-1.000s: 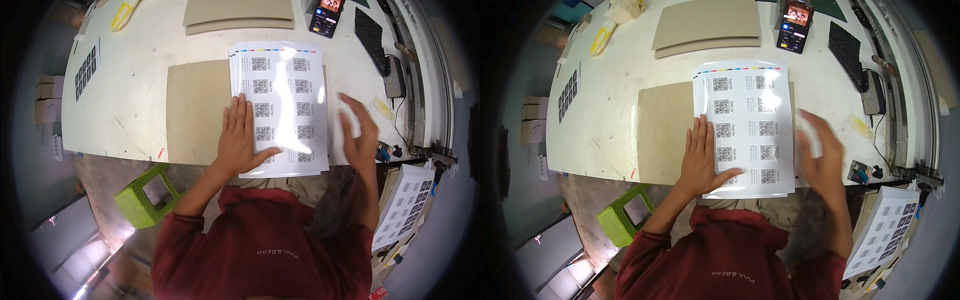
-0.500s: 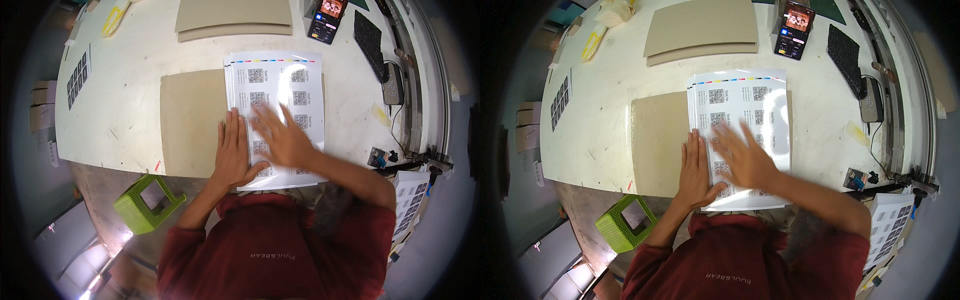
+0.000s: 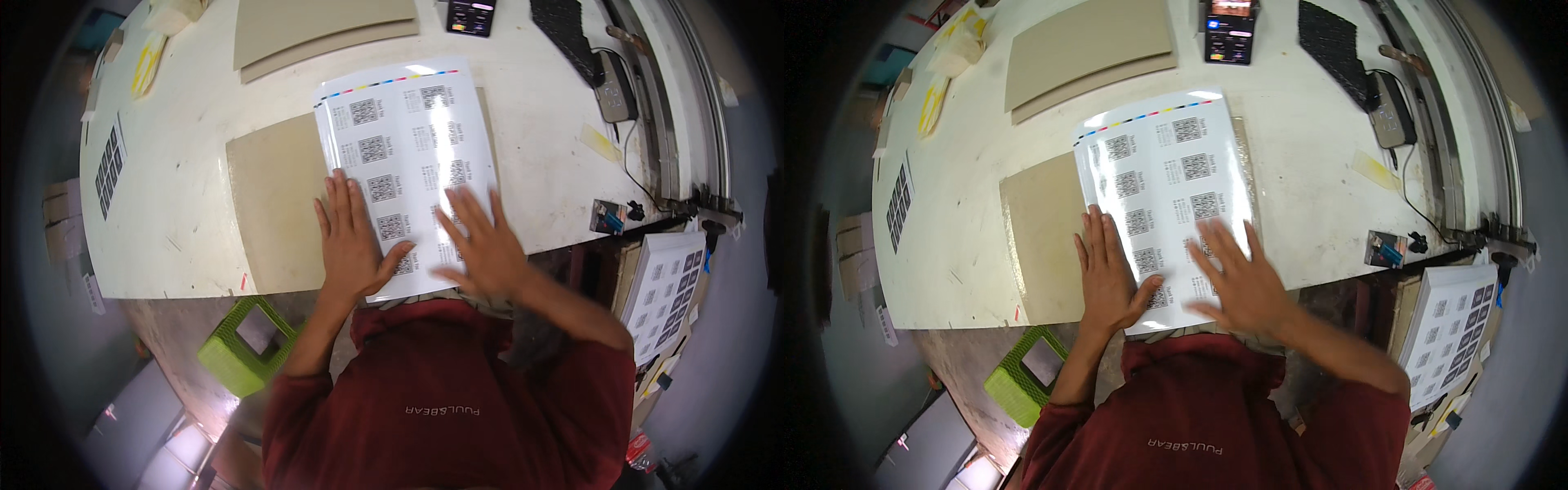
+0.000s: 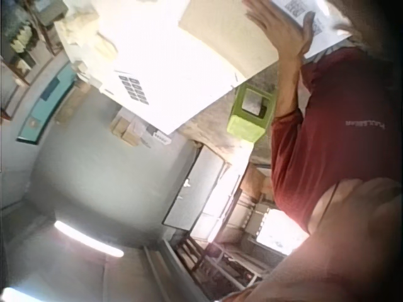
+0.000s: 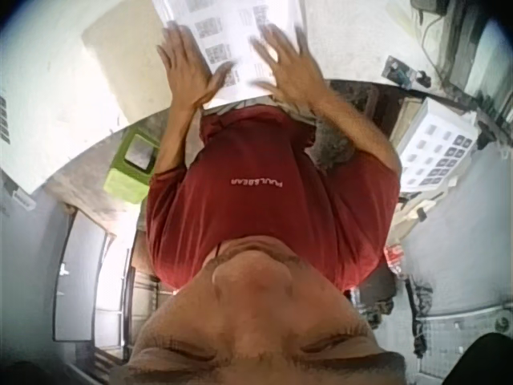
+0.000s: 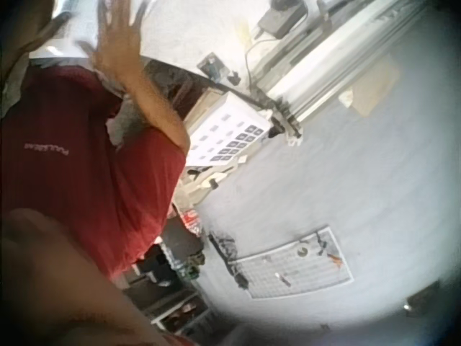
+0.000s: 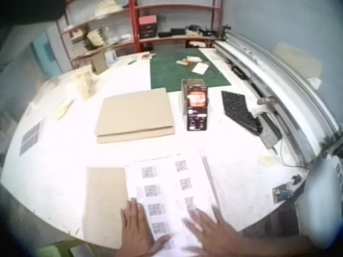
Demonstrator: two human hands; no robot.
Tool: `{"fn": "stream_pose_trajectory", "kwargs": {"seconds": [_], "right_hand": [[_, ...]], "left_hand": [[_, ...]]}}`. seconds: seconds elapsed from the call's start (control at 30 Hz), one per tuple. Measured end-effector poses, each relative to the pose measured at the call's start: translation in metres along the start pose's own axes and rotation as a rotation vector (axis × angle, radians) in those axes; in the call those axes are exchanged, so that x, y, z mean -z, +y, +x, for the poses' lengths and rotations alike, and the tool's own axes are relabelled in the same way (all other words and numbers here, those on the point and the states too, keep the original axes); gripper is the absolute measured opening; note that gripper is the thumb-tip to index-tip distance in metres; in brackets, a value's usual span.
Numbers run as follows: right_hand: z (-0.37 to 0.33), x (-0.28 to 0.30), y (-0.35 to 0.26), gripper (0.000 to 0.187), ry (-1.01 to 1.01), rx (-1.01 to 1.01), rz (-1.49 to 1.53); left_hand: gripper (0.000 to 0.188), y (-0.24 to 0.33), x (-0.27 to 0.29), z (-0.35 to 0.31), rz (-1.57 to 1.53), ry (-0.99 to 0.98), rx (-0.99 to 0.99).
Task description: The person repeatedly places a stack of beige cards onto a white sheet, presses down, and then moves the sheet to a laminating machine. The person repeats this cycle multiple times, handling the cards and sheet by hand.
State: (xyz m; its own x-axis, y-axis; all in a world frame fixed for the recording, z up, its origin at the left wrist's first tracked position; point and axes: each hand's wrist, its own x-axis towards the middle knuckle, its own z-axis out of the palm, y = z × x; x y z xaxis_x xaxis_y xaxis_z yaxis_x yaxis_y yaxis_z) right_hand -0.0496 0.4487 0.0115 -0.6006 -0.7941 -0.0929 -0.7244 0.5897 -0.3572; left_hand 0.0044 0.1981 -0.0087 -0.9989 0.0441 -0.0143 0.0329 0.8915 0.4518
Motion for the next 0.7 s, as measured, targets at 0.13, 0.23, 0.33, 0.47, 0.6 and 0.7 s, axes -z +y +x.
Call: {"fn": "stream_pose_trajectory", "kwargs": {"seconds": [0.13,0.23,0.33,0.47,0.6,0.7], "right_hand": [[-0.081,0.017,-0.012,0.087,-0.134,-0.011,0.265],[-0.166,0.052,0.025,0.08,0.373,-0.657,0.297],[-0.329,0.074,0.106,0.053,0.667,-1.114,-0.552],[-0.504,0.07,0.12,0.111,0.176,-2.186,-0.321],[-0.579,0.038,0.132,0.123,0.316,-2.251,-0.021],[-0.573,0.028,0.126,0.124,0.423,-2.242,-0.029]], "left_hand": [[0.107,-0.008,-0.003,-0.001,-0.146,0.014,-0.032],[0.087,-0.029,0.015,-0.013,-0.317,0.047,-0.045],[0.072,-0.059,0.026,-0.023,0.102,0.157,0.153],[0.057,-0.081,0.034,-0.019,0.291,0.17,0.157],[0.055,-0.089,0.037,0.006,0.398,0.158,0.163],[0.057,-0.099,0.048,0.031,0.407,0.12,0.174]]}}
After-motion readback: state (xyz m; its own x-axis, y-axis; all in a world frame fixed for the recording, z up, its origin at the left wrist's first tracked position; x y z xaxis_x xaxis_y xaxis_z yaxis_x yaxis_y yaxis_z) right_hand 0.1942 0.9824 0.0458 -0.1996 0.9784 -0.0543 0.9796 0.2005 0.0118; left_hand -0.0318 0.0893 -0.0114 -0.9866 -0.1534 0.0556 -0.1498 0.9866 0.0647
